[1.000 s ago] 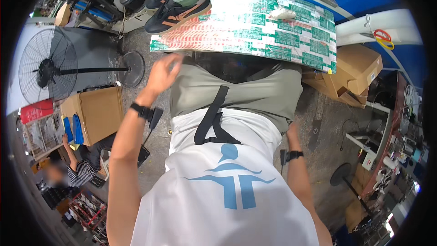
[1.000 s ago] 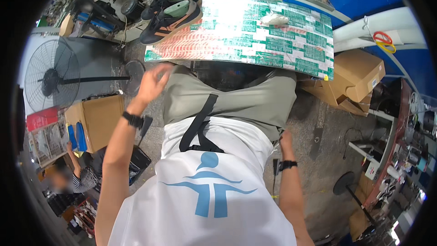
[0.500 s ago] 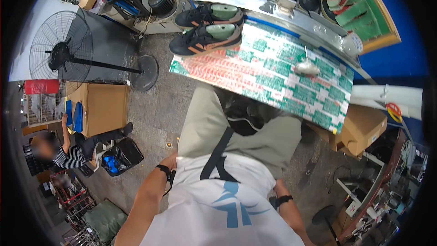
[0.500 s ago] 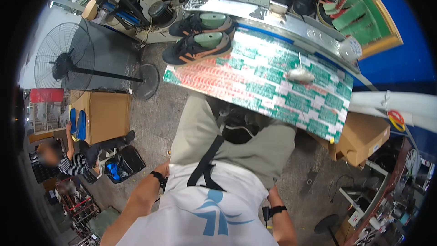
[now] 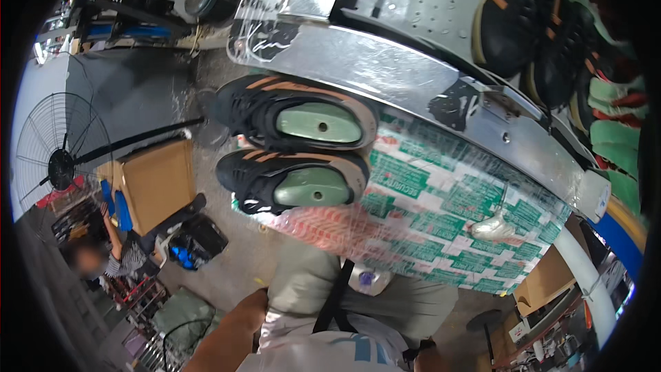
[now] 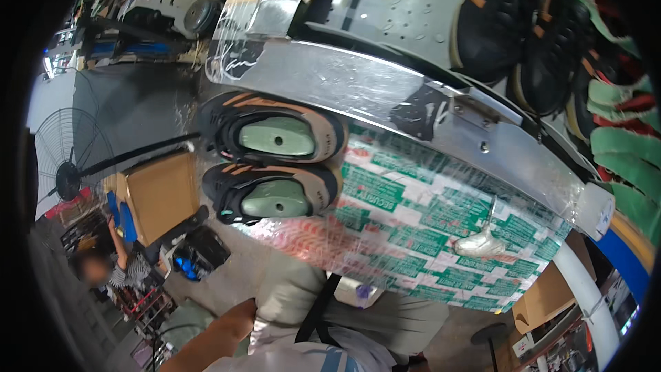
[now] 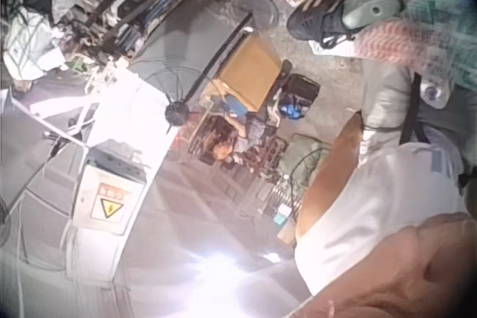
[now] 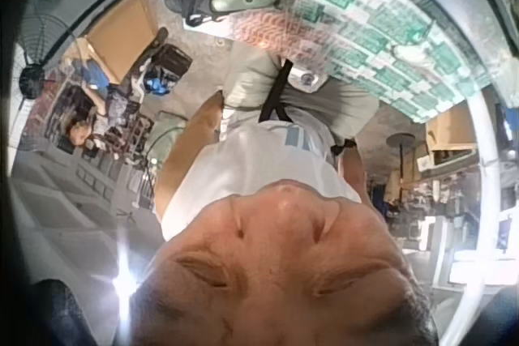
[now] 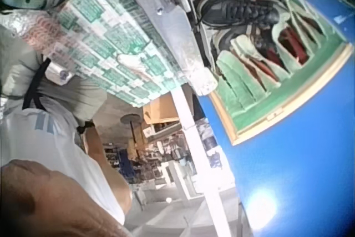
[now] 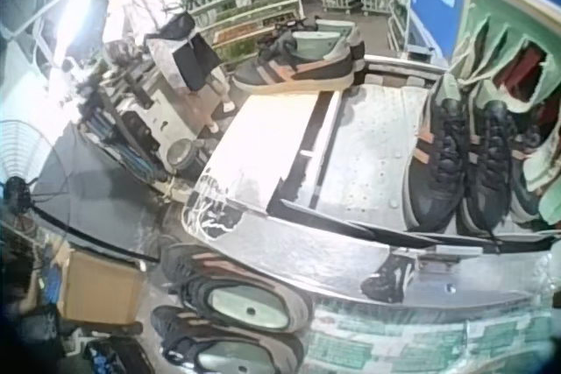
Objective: Applying adhesive or cleaner to the edges of shoe components on a production line.
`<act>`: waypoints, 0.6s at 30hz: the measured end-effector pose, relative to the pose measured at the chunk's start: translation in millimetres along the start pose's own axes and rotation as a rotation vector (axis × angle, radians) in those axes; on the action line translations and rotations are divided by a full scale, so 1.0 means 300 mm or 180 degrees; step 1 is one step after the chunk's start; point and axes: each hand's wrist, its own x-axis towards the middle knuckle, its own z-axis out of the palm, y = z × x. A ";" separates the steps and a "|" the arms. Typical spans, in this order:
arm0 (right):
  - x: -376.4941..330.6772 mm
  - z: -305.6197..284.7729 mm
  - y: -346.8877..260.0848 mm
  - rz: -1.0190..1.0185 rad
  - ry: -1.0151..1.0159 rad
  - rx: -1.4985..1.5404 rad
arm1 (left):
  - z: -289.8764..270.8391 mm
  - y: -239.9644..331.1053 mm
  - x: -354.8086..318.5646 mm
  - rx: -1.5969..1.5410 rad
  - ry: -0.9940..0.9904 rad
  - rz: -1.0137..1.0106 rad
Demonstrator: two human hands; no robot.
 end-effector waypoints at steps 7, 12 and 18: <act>0.022 0.008 0.172 -0.0376 0.0917 0.1873 | 0.069 0.127 0.046 0.0098 0.0006 0.0388; 0.131 -0.155 0.025 -0.1198 0.1992 0.3242 | 0.041 0.231 0.162 0.0218 0.0238 0.1239; 0.017 -0.123 0.094 -0.1492 0.3421 0.3726 | -0.191 0.701 0.066 -0.0384 0.1401 0.1776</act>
